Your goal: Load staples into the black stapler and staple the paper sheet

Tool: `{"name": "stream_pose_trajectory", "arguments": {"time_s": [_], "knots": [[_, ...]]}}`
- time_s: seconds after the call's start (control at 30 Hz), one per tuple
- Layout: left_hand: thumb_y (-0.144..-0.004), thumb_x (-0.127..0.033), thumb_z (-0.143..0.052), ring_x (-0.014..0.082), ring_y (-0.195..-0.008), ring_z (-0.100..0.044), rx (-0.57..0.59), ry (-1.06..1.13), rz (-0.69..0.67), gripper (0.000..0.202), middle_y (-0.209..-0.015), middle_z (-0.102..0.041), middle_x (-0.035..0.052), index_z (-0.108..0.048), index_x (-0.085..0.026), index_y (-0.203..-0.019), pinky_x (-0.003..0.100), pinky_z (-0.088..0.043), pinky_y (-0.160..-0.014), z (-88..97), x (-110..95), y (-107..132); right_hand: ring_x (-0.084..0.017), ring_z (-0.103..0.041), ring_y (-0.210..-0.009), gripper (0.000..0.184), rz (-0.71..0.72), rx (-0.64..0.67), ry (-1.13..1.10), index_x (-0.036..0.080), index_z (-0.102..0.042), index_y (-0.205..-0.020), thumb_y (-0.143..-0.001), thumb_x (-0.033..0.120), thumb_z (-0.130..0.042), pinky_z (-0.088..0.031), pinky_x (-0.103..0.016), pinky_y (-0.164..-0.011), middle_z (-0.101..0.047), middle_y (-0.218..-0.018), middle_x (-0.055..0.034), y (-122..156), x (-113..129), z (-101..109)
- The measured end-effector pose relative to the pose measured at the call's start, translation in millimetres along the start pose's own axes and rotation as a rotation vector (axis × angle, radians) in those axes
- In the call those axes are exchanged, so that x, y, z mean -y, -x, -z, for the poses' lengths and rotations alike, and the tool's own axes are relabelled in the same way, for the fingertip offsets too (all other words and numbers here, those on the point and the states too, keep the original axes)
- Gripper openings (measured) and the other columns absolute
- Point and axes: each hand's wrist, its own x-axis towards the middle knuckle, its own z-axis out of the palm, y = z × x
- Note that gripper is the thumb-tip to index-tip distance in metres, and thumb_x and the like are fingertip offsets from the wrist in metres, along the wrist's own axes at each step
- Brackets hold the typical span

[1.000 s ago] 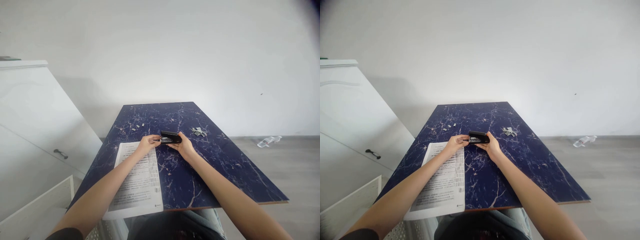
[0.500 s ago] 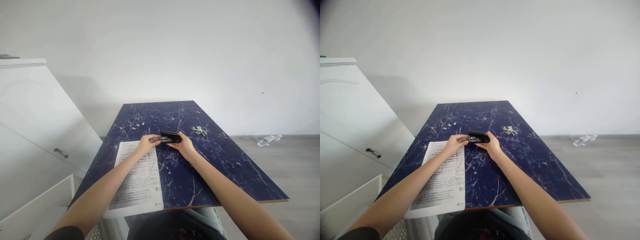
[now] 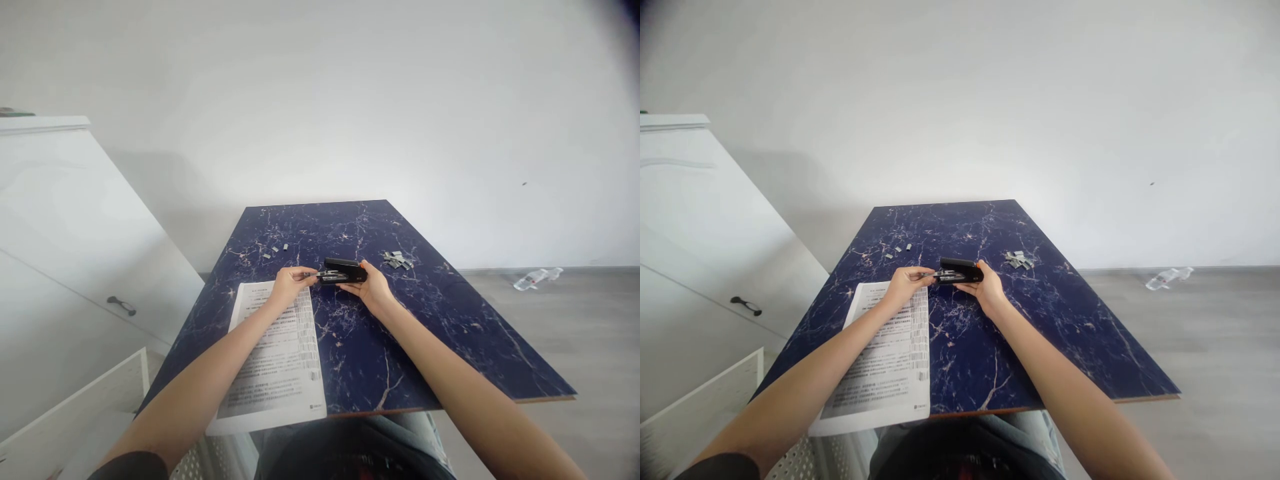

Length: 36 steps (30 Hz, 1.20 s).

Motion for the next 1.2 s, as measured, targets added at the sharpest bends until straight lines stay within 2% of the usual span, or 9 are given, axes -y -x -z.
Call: {"name": "stream_pose_trajectory", "arguments": {"time_s": [0.33,0.47,0.53,0.63,0.7,0.8,0.97,1.07,1.2], "knots": [[-0.068,-0.04,-0.086,0.0281,-0.086,-0.075,-0.104,0.028,0.0,0.031,-0.089,-0.078,0.0121,-0.077,-0.016,-0.086,0.044,-0.06,-0.084,-1.6,-5,0,-0.026,-0.074,-0.076,0.014,-0.016,-0.008,-0.024,0.02,-0.053,-0.098,-0.096,0.033,-0.052,-0.065,-0.046,-0.072,-0.07,-0.08,-0.0081,3,4,0],[-0.067,-0.035,-0.087,0.0271,-0.087,-0.074,-0.108,0.081,0.0,0.031,-0.091,-0.077,0.0125,-0.074,-0.014,-0.087,0.044,-0.059,-0.086,-1.8,-7,0,-0.025,-0.073,-0.075,0.011,-0.017,-0.037,-0.047,0.02,-0.053,-0.096,-0.096,0.031,-0.053,-0.065,-0.048,-0.075,-0.067,-0.076,-0.0058,5,7,-3],[-0.069,-0.031,-0.087,0.026,-0.088,-0.074,-0.104,0.172,0.036,0.033,-0.095,-0.077,0.0122,-0.072,-0.015,-0.093,0.045,-0.059,-0.089,-1.7,-7,0,-0.025,-0.073,-0.077,0.012,-0.019,-0.033,-0.058,0.019,-0.054,-0.095,-0.095,0.031,-0.054,-0.065,-0.048,-0.078,-0.067,-0.077,-0.0061,7,8,-3],[-0.08,-0.024,-0.078,0.026,-0.093,-0.074,-0.103,0.454,0.171,0.024,-0.101,-0.076,0.0137,-0.069,-0.013,-0.1,0.047,-0.055,-0.1,-0.3,-7,-3,-0.023,-0.073,-0.079,0.017,0.001,-0.003,-0.047,0.019,-0.056,-0.094,-0.093,0.036,-0.059,-0.064,-0.046,-0.081,-0.067,-0.081,-0.0066,6,8,-2],[-0.087,-0.019,-0.067,0.0281,-0.102,-0.073,-0.075,0.667,0.265,0.016,-0.103,-0.075,0.0169,-0.068,-0.01,-0.1,0.046,-0.051,-0.106,2.1,-7,-6,-0.022,-0.073,-0.08,0.02,0.053,0.043,-0.013,0.021,-0.056,-0.091,-0.09,0.038,-0.066,-0.064,-0.044,-0.083,-0.068,-0.084,-0.0049,5,8,1],[-0.092,-0.018,-0.056,0.031,-0.117,-0.067,-0.01,0.866,0.336,0.023,-0.114,-0.071,0.0234,-0.066,-0.005,-0.107,0.043,-0.048,-0.111,5.7,-7,-9,-0.019,-0.072,-0.081,0.027,0.171,0.142,0.038,0.023,-0.056,-0.089,-0.081,0.036,-0.078,-0.063,-0.042,-0.088,-0.068,-0.086,-0.0007,4,7,3],[-0.098,-0.039,-0.048,0.034,-0.13,-0.057,0.07,0.985,0.405,0.052,-0.134,-0.06,0.0295,-0.054,0.0,-0.131,0.043,-0.045,-0.113,3.9,-17,-4,-0.015,-0.07,-0.083,0.033,0.343,0.228,0.082,0.024,-0.058,-0.091,-0.073,0.035,-0.084,-0.062,-0.039,-0.09,-0.063,-0.086,0.0037,12,7,-1],[-0.099,-0.051,-0.04,0.0354,-0.131,-0.056,0.133,1.036,0.465,0.067,-0.135,-0.058,0.0313,-0.046,0.002,-0.14,0.045,-0.045,-0.112,1.3,-22,-1,-0.011,-0.065,-0.081,0.036,0.462,0.208,0.149,0.024,-0.062,-0.095,-0.069,0.032,-0.086,-0.06,-0.031,-0.087,-0.06,-0.085,0.0047,19,7,-5],[-0.101,-0.053,-0.029,0.036,-0.129,-0.057,0.125,1.076,0.487,0.071,-0.131,-0.059,0.0336,-0.041,0.005,-0.141,0.045,-0.048,-0.109,0.3,-23,0,-0.011,-0.059,-0.075,0.039,0.576,0.196,0.275,0.025,-0.066,-0.098,-0.066,0.027,-0.087,-0.057,-0.025,-0.078,-0.061,-0.086,0.0044,25,7,-7]]}}
